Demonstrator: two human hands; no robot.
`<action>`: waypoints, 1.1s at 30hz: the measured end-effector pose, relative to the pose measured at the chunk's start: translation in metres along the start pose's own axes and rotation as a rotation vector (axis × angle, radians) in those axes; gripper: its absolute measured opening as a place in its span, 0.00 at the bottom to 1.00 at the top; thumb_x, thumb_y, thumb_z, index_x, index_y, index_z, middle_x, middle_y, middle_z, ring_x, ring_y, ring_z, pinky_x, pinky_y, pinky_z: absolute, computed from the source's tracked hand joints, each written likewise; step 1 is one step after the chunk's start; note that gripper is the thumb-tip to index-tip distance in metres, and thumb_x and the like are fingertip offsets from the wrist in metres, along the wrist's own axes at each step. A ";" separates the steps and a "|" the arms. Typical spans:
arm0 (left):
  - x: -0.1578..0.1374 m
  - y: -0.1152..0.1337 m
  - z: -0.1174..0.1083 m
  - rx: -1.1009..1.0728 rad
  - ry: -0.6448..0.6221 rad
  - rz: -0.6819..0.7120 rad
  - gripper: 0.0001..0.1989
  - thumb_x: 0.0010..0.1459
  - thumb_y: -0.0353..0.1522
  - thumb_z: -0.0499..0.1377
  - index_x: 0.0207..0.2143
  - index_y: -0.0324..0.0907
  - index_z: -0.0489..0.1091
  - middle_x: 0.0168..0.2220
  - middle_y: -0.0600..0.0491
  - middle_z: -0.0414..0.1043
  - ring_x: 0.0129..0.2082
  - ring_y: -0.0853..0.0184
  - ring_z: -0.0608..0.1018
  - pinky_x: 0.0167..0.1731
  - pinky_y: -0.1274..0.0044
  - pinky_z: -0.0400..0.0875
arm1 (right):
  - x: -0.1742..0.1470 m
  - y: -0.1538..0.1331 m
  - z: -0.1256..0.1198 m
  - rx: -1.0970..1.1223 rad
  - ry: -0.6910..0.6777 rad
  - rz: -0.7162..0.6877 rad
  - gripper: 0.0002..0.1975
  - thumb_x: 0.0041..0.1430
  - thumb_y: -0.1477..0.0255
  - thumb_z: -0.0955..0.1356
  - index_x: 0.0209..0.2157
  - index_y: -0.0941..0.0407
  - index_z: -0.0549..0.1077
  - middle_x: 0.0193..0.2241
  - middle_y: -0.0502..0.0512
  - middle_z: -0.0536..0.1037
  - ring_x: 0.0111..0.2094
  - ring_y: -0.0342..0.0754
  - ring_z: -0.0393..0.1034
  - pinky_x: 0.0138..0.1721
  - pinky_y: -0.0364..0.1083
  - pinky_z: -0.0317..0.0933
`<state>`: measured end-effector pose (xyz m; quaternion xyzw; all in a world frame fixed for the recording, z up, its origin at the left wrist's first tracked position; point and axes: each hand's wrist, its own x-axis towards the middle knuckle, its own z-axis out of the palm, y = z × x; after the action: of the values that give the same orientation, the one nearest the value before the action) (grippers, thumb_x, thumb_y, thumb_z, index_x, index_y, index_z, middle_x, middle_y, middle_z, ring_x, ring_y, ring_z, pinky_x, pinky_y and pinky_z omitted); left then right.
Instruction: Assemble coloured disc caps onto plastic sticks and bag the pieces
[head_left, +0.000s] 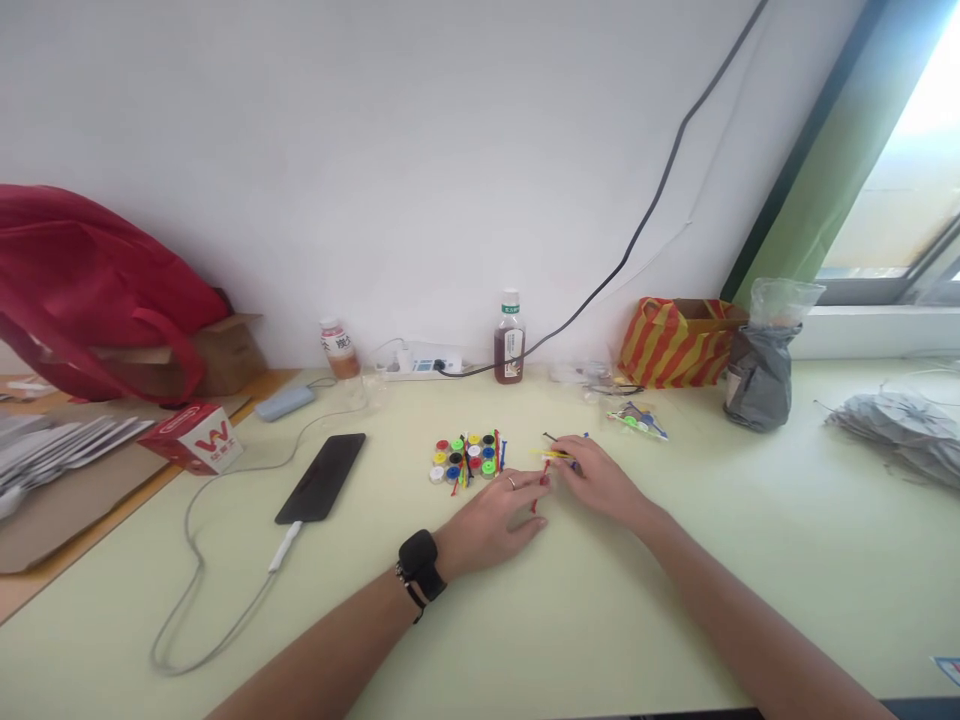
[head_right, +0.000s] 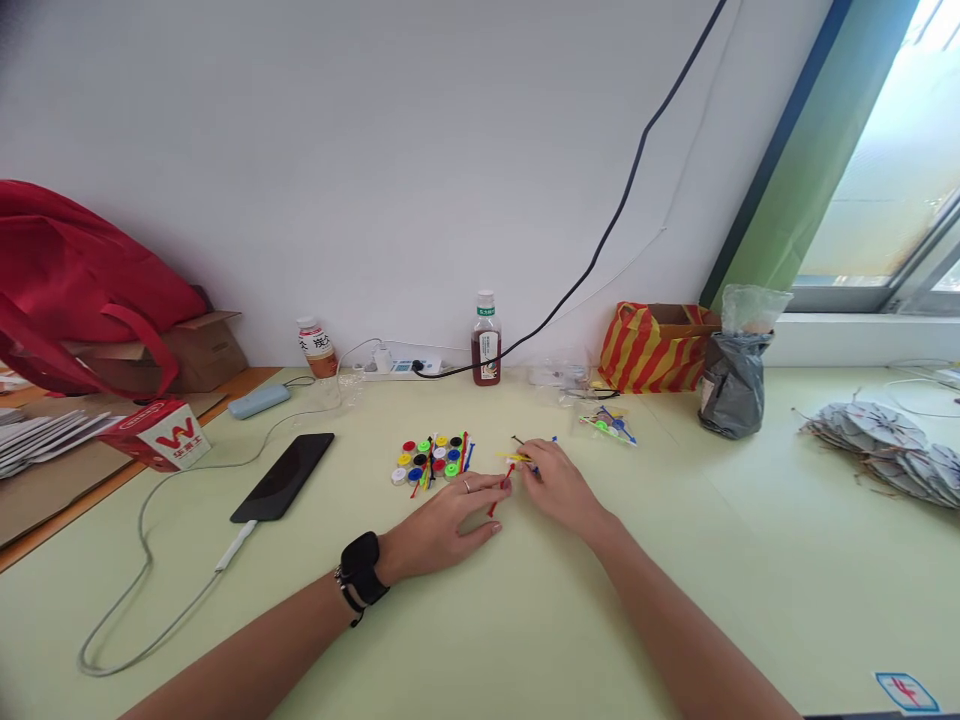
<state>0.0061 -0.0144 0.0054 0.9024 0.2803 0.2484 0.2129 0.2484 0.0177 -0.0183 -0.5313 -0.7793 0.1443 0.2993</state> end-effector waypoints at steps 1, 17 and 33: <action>0.000 -0.001 0.001 -0.011 0.005 0.000 0.21 0.66 0.33 0.60 0.61 0.49 0.70 0.64 0.47 0.68 0.63 0.55 0.71 0.62 0.62 0.68 | 0.000 -0.005 -0.001 0.032 -0.018 -0.017 0.15 0.69 0.68 0.62 0.51 0.53 0.75 0.52 0.60 0.78 0.54 0.55 0.72 0.53 0.53 0.66; 0.014 0.018 -0.020 -0.175 0.060 -0.086 0.10 0.68 0.33 0.58 0.47 0.46 0.78 0.45 0.51 0.81 0.47 0.62 0.79 0.50 0.72 0.73 | 0.017 0.009 -0.009 -0.008 0.159 -0.019 0.08 0.65 0.67 0.65 0.42 0.53 0.75 0.42 0.57 0.80 0.46 0.54 0.74 0.50 0.53 0.65; 0.065 -0.011 -0.144 -0.005 -0.197 -0.291 0.23 0.58 0.48 0.64 0.53 0.48 0.78 0.47 0.48 0.81 0.42 0.60 0.83 0.33 0.78 0.73 | 0.109 0.069 -0.023 -0.479 0.173 0.047 0.14 0.60 0.78 0.63 0.43 0.56 0.78 0.61 0.63 0.72 0.68 0.64 0.53 0.65 0.67 0.47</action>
<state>-0.0327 0.0689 0.1343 0.8719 0.3850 0.1259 0.2751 0.2856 0.1427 -0.0039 -0.6154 -0.7502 -0.0833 0.2271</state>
